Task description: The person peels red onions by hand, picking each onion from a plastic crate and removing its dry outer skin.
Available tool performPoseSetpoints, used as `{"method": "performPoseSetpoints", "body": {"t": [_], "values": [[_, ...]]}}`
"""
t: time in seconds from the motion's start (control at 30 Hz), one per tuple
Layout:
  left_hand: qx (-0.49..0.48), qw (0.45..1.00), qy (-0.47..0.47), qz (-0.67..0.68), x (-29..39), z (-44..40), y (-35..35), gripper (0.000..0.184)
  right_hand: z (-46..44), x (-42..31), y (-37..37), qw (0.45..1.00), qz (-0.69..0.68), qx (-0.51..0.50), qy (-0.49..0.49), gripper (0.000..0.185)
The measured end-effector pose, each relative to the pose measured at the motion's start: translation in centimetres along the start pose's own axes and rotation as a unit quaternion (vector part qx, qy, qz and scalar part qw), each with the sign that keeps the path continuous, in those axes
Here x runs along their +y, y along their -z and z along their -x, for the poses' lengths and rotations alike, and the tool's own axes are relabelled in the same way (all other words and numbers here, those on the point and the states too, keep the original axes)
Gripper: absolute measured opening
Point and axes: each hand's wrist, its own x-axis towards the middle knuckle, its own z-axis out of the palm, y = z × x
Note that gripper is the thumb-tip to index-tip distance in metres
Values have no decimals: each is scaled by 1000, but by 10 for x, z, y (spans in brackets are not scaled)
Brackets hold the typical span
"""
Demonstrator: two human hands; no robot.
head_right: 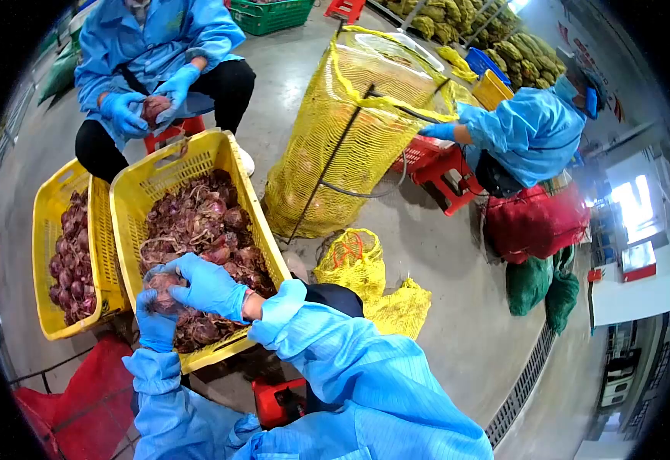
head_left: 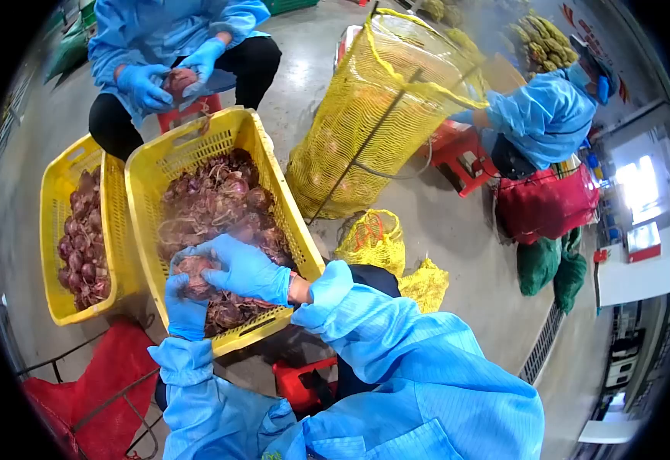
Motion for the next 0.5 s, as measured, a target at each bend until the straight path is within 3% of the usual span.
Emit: {"method": "performPoseSetpoints", "body": {"t": [0.03,0.17,0.27,0.3,0.4,0.5], "values": [[8,998,50,40,-3,2,7,57,4,-1,1,1000,8,4,1,44],[-41,993,80,79,-30,17,-6,62,21,-2,1,994,33,81,60,32],[-59,985,122,110,-44,37,-14,60,37,1,2,996,21,66,47,32],[23,986,121,114,-52,44,7,61,44,1,0,997,37,57,40,34],[-28,996,72,33,-77,72,1,63,72,-9,-3,997,80,8,21,38],[7,994,86,68,-101,104,21,61,97,-18,-13,981,188,-50,9,30]]}}
